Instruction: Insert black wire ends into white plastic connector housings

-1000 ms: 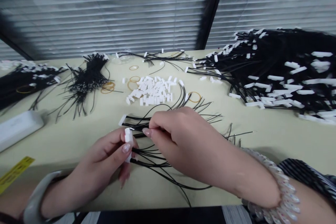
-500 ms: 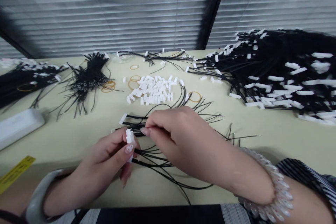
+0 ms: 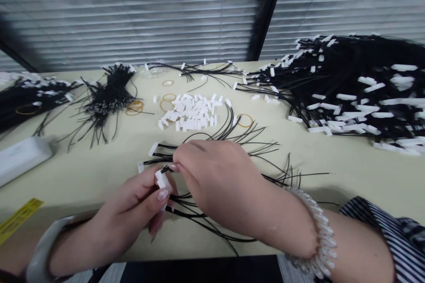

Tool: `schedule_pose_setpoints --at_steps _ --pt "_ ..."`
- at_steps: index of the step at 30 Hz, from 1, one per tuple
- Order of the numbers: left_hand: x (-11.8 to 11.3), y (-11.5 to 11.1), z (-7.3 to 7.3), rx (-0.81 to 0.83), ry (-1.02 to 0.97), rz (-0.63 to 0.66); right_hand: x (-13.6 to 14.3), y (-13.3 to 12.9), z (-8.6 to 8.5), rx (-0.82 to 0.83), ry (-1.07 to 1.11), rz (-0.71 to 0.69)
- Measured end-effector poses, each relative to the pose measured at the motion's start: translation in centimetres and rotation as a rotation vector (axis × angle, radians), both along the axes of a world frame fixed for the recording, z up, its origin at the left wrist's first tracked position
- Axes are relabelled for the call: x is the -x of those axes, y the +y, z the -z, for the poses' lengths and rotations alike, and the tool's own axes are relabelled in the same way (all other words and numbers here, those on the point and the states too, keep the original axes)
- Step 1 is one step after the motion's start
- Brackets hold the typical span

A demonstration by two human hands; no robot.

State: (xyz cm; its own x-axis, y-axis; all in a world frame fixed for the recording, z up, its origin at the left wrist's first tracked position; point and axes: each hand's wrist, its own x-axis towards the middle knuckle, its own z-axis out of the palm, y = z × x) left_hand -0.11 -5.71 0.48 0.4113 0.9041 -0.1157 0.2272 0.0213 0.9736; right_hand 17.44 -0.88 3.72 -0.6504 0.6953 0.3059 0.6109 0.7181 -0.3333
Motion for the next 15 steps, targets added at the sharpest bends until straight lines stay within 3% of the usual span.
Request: schedule_pose_setpoints --at_steps 3,8,11,15 --pt "-0.1 0.0 -0.1 0.006 -0.013 -0.035 -0.2 0.2 -0.1 -0.033 0.029 -0.018" --pt "-0.2 0.5 0.0 0.117 -0.207 -0.214 -2.1 0.6 -1.9 -0.284 0.210 0.036" --pt "-0.3 0.8 0.1 0.150 -0.293 -0.290 -3.1 0.5 -2.8 -0.127 0.102 -0.071" --pt "-0.2 0.9 0.1 0.174 -0.355 -0.330 -3.1 0.6 -2.2 0.039 -0.180 -0.136"
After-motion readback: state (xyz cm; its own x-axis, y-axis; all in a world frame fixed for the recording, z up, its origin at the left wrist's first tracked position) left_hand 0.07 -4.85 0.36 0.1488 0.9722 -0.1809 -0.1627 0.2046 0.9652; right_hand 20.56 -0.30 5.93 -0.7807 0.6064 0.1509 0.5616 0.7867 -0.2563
